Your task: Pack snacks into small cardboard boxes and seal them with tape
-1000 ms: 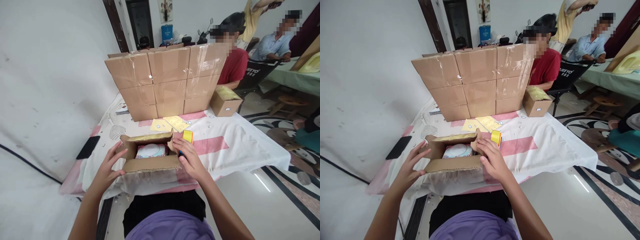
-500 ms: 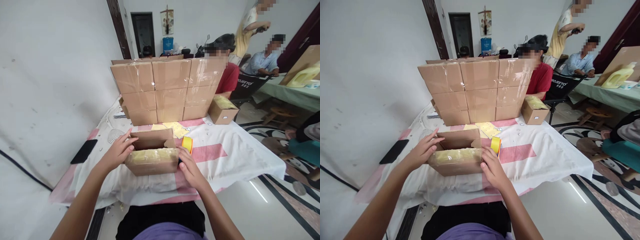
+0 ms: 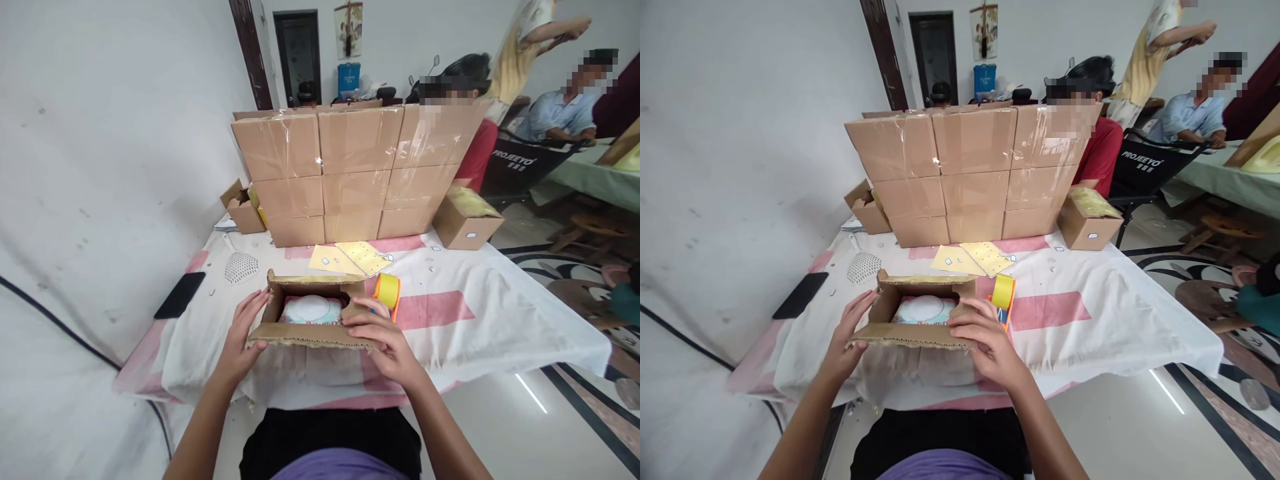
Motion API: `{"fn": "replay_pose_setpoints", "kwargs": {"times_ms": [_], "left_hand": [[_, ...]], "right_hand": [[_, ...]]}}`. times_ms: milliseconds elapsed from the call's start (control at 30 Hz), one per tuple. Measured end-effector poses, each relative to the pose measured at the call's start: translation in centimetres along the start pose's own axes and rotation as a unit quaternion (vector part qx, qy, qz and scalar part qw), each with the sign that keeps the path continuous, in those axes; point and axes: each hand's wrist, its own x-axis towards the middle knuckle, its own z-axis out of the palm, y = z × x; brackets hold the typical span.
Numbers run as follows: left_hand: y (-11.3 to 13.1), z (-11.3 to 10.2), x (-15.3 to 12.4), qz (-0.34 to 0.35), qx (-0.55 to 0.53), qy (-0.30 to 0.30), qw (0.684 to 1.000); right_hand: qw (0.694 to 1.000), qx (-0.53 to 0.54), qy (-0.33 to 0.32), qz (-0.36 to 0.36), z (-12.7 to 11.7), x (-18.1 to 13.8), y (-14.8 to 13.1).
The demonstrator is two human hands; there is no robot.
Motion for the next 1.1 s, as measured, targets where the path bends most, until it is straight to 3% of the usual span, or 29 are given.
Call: {"fn": "replay_pose_setpoints", "kwargs": {"times_ms": [133,233,367,500,767,867,933,1000,1100], "left_hand": [[-0.4,-0.8,0.2,0.022,0.002,-0.046,0.999],[-0.5,-0.2,0.1,0.006,-0.038,-0.042,0.998],[-0.7,0.6,0.3,0.007,-0.052,-0.02,0.998],[-1.0,0.8,0.3,-0.003,-0.048,-0.005,0.999],[-0.4,0.4,-0.2,0.001,-0.022,-0.034,0.999],[0.2,1.0,-0.1,-0.038,-0.056,-0.024,0.997],[0.5,1.8,0.3,-0.114,-0.086,0.044,0.989],[0.7,2.6,1.0,-0.195,-0.092,0.105,0.971],[1.0,3.0,2.4,-0.217,-0.05,0.118,0.968]], "right_hand": [[0.997,-0.04,-0.057,0.044,-0.6,0.4,-0.4],[0.984,-0.103,-0.106,0.099,-1.8,2.4,-0.8],[0.976,-0.081,-0.156,0.128,-3.3,5.4,-0.5],[0.977,-0.069,-0.15,0.135,-3.2,6.0,0.1],[0.98,-0.077,-0.127,0.133,-2.8,5.9,-0.1],[0.98,-0.069,-0.128,0.138,-2.5,6.2,0.3],[0.982,-0.06,-0.102,0.147,-1.8,5.8,0.9],[0.984,-0.065,-0.013,0.167,-0.8,5.1,1.7],[0.97,-0.071,0.117,0.203,0.7,3.8,3.1]]}}
